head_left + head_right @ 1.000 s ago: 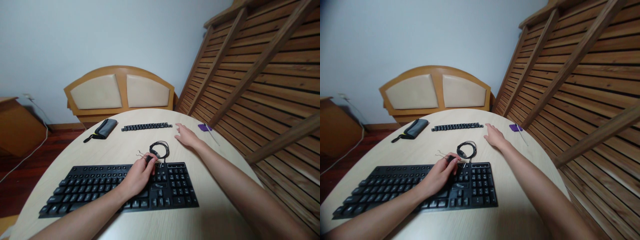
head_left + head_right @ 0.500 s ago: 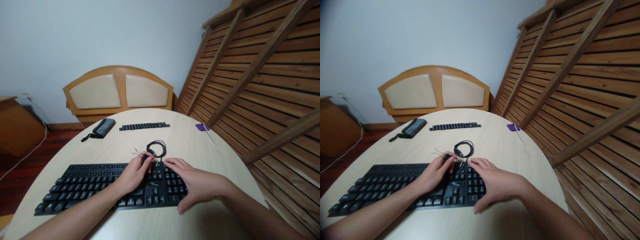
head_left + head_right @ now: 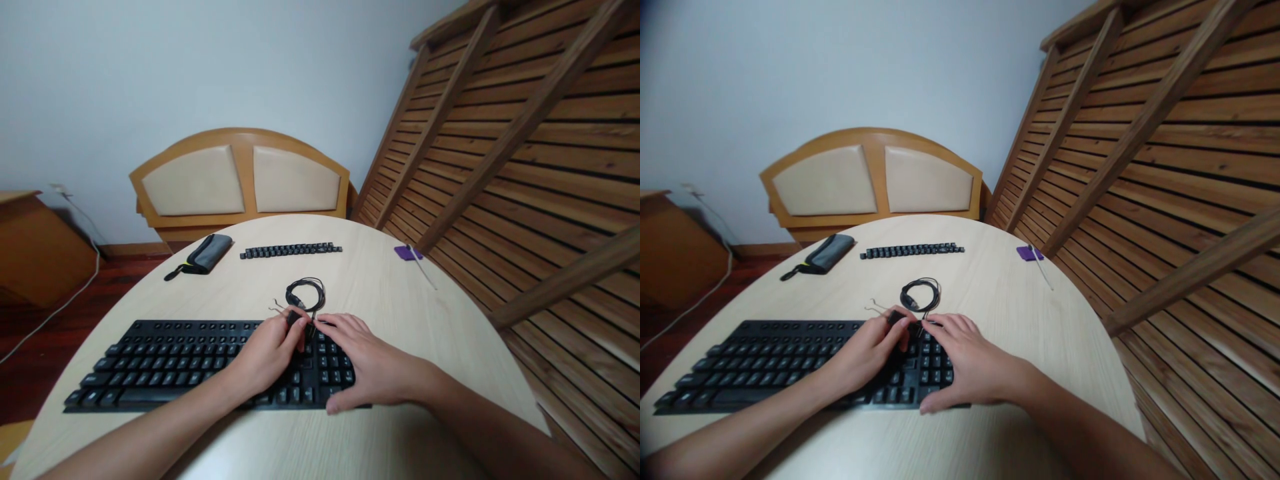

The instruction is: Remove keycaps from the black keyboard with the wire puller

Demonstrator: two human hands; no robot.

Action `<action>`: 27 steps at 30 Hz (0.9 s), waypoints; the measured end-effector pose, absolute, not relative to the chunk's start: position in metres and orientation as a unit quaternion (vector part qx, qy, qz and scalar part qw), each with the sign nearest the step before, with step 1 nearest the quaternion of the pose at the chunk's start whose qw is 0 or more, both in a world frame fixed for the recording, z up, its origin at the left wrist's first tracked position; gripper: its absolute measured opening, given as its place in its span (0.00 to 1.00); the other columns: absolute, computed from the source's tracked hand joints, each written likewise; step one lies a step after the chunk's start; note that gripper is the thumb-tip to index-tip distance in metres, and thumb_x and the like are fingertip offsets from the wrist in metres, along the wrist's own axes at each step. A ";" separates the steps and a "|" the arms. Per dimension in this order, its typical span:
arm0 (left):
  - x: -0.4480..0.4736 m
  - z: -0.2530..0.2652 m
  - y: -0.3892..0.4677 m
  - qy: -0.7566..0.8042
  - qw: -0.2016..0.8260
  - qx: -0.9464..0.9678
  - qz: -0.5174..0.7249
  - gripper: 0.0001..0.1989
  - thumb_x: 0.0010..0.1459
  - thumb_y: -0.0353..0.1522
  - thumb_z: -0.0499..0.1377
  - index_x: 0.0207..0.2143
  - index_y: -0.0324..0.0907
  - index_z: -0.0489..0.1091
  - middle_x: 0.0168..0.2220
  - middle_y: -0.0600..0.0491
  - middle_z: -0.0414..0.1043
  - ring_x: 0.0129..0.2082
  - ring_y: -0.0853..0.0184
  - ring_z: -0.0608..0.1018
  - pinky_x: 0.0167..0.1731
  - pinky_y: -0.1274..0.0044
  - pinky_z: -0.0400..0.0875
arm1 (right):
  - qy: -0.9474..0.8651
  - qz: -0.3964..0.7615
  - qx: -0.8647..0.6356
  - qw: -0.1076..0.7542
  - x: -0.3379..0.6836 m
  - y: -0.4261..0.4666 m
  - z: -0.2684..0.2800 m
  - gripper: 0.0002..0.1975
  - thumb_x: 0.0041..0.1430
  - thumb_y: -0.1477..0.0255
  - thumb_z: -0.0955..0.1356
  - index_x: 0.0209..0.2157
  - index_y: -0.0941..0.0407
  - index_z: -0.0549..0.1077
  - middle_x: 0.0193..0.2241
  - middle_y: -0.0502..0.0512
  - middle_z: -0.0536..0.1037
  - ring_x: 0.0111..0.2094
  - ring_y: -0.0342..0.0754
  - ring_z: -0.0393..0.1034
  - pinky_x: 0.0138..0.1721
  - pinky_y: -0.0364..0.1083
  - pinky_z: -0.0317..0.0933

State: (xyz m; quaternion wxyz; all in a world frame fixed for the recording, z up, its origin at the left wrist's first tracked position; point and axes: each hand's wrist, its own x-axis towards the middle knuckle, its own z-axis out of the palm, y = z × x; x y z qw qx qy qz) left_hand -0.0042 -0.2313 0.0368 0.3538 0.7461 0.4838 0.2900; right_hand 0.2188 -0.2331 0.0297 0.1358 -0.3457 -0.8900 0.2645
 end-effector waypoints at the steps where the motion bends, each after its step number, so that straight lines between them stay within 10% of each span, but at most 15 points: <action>1: -0.004 0.035 -0.231 0.479 0.356 0.747 0.293 0.21 0.68 0.39 0.45 0.26 0.41 0.67 0.27 0.53 0.70 0.29 0.65 0.73 0.35 0.74 0.65 | -0.889 0.266 -0.346 0.141 0.218 -0.233 0.030 0.52 0.43 0.51 0.74 0.66 0.53 0.51 0.63 0.62 0.56 0.63 0.61 0.48 0.62 0.60 0.46; 12: -0.002 0.029 -0.228 0.465 0.364 0.752 0.293 0.13 0.66 0.38 0.51 0.37 0.41 0.71 0.27 0.54 0.71 0.28 0.65 0.74 0.33 0.75 0.66 | -0.858 0.235 -0.393 0.232 0.208 -0.233 0.027 0.13 0.62 0.68 0.66 0.49 0.54 0.71 0.54 0.57 0.72 0.56 0.51 0.62 0.59 0.54 0.55; 27: -0.004 0.031 -0.231 0.448 0.372 0.756 0.298 0.15 0.68 0.38 0.46 0.39 0.42 0.68 0.28 0.54 0.70 0.33 0.64 0.74 0.38 0.74 0.67 | -0.815 0.226 -0.432 0.314 0.195 -0.229 0.014 0.05 0.59 0.72 0.69 0.37 0.53 0.76 0.46 0.55 0.78 0.49 0.51 0.71 0.53 0.54 0.63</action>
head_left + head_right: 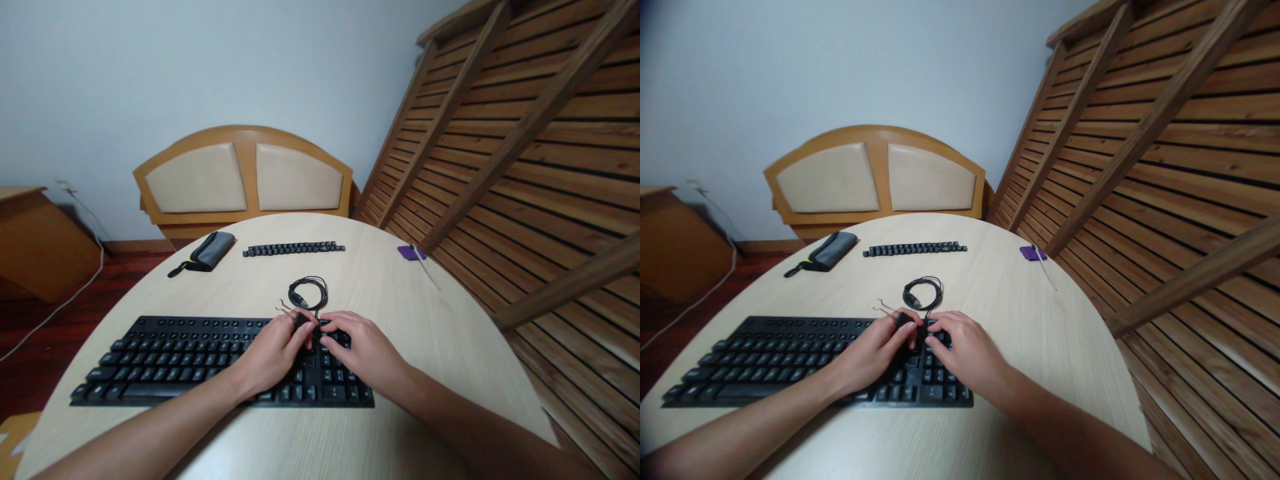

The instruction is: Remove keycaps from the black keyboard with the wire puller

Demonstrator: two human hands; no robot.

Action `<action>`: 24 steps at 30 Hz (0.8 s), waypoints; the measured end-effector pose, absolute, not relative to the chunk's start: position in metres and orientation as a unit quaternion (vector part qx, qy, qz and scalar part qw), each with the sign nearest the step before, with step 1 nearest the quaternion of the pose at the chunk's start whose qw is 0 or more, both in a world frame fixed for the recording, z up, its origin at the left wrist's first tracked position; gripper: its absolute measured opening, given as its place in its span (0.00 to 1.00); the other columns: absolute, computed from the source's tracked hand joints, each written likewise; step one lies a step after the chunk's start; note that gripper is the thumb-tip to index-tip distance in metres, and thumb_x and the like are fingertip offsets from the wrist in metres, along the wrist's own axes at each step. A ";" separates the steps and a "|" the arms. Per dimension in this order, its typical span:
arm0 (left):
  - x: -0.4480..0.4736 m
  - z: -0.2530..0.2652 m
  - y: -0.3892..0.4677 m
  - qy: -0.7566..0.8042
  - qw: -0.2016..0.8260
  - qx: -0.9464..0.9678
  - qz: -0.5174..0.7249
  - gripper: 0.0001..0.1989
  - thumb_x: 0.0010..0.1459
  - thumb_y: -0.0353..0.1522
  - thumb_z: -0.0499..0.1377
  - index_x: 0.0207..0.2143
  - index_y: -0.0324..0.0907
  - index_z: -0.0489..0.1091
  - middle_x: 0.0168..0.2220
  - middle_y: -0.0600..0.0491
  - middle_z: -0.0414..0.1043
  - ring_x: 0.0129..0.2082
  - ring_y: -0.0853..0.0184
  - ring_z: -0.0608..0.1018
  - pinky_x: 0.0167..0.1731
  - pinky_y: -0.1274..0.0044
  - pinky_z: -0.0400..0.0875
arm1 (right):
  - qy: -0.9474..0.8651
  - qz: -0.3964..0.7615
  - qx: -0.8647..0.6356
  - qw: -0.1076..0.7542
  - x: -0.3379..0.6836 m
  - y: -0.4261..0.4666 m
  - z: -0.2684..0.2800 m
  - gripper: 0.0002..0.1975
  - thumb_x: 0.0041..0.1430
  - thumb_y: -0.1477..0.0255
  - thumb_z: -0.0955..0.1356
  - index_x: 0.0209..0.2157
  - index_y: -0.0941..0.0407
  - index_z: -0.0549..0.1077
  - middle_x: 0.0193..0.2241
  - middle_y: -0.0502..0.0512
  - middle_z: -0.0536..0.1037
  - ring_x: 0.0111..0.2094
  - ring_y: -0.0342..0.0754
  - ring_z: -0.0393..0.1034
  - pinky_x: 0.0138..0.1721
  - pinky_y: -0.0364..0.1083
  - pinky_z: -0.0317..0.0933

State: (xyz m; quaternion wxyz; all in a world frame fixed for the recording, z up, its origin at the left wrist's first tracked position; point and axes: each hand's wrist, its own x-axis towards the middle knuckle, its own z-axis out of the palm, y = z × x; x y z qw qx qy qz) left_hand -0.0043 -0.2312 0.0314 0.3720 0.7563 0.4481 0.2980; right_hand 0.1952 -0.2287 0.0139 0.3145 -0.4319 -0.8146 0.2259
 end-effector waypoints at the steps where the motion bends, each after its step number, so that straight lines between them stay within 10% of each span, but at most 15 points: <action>1: -0.004 0.031 -0.231 0.447 0.377 0.754 0.299 0.15 0.68 0.39 0.46 0.38 0.42 0.68 0.28 0.54 0.70 0.32 0.64 0.74 0.38 0.74 0.67 | -0.815 0.226 -0.433 0.312 0.195 -0.229 0.014 0.04 0.59 0.72 0.68 0.37 0.53 0.76 0.46 0.55 0.78 0.49 0.51 0.71 0.53 0.54 0.63; 24: -0.004 0.022 -0.224 0.464 0.405 0.694 0.373 0.13 0.68 0.38 0.47 0.39 0.41 0.66 0.28 0.55 0.71 0.31 0.65 0.73 0.38 0.75 0.65 | -0.805 0.150 -0.465 0.337 0.216 -0.204 0.022 0.05 0.64 0.70 0.65 0.40 0.52 0.72 0.39 0.53 0.77 0.44 0.50 0.70 0.47 0.51 0.63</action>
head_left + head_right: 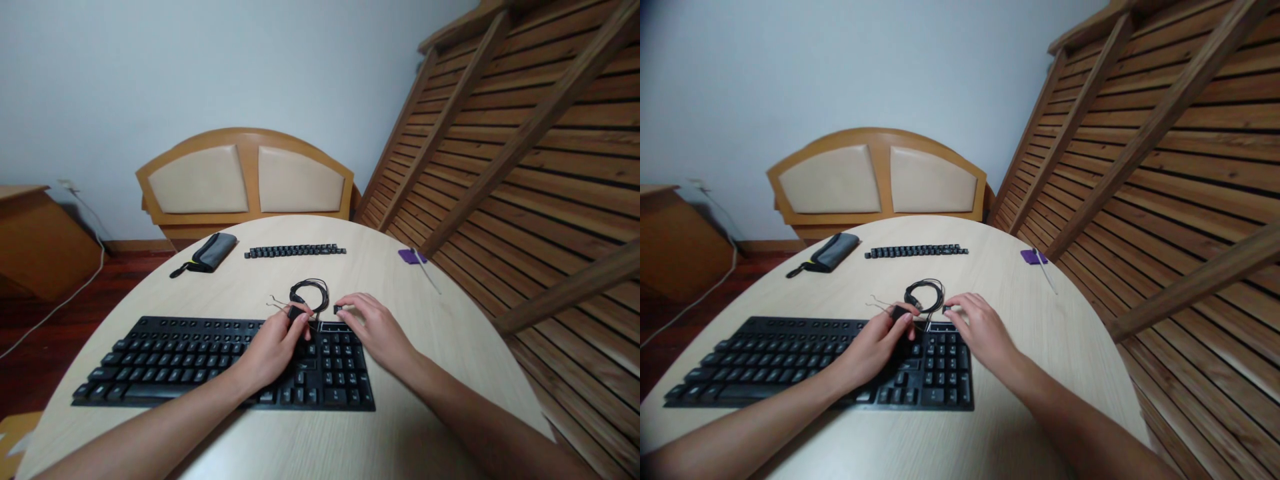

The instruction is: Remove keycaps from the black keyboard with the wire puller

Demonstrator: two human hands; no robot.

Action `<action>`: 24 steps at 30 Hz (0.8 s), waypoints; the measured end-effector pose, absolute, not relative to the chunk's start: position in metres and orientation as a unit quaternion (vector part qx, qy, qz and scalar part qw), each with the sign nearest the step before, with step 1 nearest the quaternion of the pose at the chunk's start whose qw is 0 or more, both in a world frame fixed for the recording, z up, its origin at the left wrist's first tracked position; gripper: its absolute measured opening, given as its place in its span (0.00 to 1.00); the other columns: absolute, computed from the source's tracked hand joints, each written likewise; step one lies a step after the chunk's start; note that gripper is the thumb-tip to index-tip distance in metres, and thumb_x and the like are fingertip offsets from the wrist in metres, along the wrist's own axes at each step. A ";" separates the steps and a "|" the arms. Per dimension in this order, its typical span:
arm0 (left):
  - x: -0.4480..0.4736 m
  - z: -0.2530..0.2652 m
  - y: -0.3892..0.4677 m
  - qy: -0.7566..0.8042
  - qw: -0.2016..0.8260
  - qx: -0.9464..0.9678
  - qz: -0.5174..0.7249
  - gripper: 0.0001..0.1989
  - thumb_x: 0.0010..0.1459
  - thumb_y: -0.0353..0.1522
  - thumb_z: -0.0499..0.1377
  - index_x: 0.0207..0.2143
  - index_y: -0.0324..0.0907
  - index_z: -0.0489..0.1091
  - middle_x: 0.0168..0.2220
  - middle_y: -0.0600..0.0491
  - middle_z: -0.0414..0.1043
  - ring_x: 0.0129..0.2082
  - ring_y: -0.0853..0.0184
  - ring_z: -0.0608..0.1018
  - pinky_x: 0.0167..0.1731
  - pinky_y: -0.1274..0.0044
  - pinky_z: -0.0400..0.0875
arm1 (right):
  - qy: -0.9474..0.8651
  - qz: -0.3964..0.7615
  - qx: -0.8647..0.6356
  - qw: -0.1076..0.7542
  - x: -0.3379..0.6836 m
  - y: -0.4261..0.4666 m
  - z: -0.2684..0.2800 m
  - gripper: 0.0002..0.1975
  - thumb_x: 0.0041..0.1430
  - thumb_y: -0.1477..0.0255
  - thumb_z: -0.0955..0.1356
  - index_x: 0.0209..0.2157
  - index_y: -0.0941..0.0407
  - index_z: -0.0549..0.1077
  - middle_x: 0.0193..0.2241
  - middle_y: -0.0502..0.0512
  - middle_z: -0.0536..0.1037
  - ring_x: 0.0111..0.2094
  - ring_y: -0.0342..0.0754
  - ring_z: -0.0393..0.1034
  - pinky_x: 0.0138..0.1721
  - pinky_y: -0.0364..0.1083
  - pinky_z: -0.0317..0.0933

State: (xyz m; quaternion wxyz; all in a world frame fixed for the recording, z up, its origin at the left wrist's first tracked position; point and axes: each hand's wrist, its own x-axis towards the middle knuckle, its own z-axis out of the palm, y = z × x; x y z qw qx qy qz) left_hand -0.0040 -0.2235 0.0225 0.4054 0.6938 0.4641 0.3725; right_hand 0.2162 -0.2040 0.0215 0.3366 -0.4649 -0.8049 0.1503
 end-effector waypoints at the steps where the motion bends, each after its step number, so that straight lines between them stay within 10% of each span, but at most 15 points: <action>1: -0.004 0.023 -0.224 0.463 0.404 0.695 0.372 0.13 0.67 0.38 0.47 0.39 0.41 0.67 0.29 0.55 0.71 0.32 0.65 0.73 0.38 0.75 0.65 | -0.804 0.132 -0.475 0.334 0.223 -0.196 0.020 0.05 0.64 0.70 0.65 0.39 0.52 0.73 0.39 0.53 0.77 0.44 0.51 0.70 0.47 0.51 0.63; 24: -0.004 0.023 -0.224 0.467 0.406 0.709 0.339 0.14 0.68 0.39 0.46 0.43 0.41 0.66 0.29 0.55 0.70 0.33 0.64 0.75 0.40 0.72 0.66 | -0.717 -0.007 -0.648 0.258 0.264 -0.038 -0.008 0.10 0.58 0.77 0.67 0.41 0.58 0.78 0.42 0.59 0.79 0.44 0.51 0.72 0.48 0.46 0.61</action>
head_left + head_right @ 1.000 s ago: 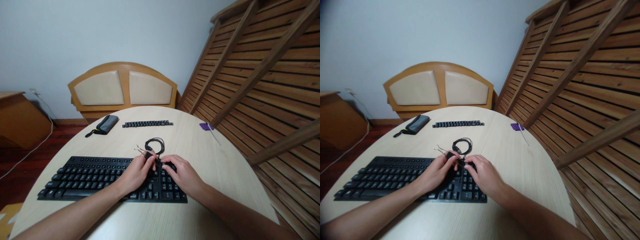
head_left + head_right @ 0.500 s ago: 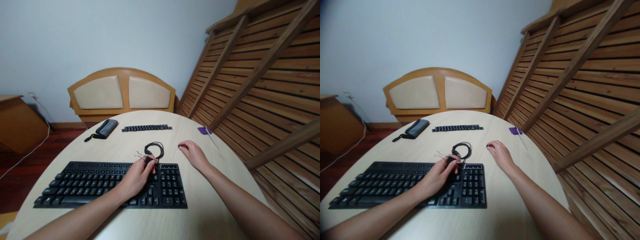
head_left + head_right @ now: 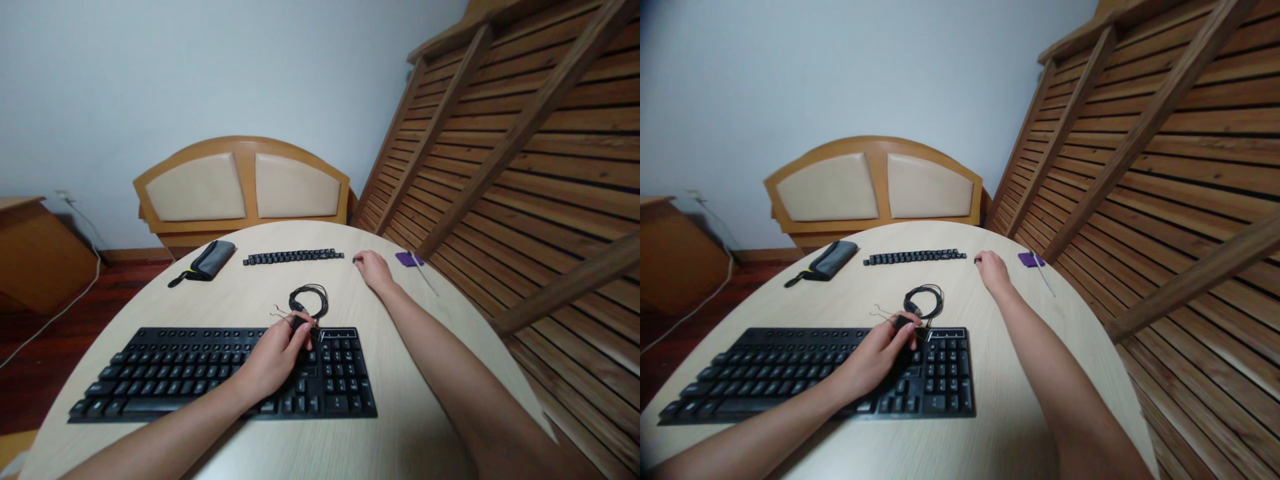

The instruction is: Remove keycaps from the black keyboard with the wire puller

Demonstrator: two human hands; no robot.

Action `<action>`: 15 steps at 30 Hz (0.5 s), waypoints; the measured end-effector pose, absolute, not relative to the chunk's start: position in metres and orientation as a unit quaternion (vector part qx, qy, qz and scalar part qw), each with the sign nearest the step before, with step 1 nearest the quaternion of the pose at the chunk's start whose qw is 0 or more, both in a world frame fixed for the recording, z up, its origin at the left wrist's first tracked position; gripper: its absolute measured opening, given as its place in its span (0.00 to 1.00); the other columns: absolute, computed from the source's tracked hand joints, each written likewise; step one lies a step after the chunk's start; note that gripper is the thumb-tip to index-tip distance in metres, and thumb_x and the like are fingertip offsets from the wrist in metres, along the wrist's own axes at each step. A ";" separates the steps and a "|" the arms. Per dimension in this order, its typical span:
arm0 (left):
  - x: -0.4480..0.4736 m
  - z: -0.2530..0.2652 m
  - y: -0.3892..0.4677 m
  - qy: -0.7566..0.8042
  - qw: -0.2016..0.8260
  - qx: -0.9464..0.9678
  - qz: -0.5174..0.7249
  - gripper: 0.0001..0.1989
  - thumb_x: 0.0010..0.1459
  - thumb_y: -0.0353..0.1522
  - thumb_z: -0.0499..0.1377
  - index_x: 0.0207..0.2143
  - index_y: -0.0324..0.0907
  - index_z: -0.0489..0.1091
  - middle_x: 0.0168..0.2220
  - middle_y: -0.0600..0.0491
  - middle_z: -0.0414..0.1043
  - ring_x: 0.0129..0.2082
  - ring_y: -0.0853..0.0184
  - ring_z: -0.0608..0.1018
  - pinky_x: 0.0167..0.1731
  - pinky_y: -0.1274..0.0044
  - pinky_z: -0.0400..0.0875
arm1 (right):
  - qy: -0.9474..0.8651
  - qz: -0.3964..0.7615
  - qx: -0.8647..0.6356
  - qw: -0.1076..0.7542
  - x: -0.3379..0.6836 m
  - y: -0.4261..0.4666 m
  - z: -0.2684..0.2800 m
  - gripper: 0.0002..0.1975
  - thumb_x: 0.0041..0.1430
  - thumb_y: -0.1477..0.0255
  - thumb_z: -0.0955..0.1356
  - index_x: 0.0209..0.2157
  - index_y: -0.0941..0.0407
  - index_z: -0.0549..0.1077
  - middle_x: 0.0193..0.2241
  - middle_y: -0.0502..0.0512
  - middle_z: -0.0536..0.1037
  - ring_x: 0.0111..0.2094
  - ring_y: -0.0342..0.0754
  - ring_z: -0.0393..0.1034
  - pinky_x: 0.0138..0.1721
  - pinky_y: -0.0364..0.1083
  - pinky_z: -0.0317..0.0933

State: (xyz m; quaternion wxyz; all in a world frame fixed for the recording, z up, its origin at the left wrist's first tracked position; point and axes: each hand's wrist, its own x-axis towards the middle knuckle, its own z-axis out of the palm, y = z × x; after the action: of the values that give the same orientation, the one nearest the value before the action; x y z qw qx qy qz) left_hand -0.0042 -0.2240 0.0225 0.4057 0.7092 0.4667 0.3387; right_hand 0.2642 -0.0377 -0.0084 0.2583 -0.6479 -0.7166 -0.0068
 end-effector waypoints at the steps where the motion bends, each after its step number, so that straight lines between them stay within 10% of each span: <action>1: -0.004 0.022 -0.224 0.467 0.406 0.710 0.337 0.14 0.68 0.39 0.46 0.43 0.41 0.66 0.29 0.55 0.70 0.33 0.64 0.75 0.40 0.72 0.66 | -0.712 -0.007 -0.652 0.262 0.262 -0.032 -0.010 0.10 0.58 0.77 0.67 0.41 0.57 0.78 0.42 0.59 0.79 0.44 0.51 0.72 0.48 0.46 0.61; 15: -0.004 0.022 -0.224 0.468 0.413 0.707 0.333 0.14 0.68 0.39 0.46 0.44 0.41 0.66 0.29 0.54 0.70 0.33 0.64 0.74 0.39 0.71 0.66 | -0.691 0.004 -0.653 0.309 0.258 -0.011 -0.027 0.14 0.61 0.73 0.65 0.46 0.51 0.77 0.44 0.55 0.80 0.46 0.50 0.72 0.48 0.45 0.61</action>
State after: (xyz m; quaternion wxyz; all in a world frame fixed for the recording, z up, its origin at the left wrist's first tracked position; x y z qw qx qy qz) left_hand -0.0044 -0.2245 0.0222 0.4133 0.7067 0.4679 0.3329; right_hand 0.2583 -0.0110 -0.0272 0.3094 -0.6528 -0.6914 0.0042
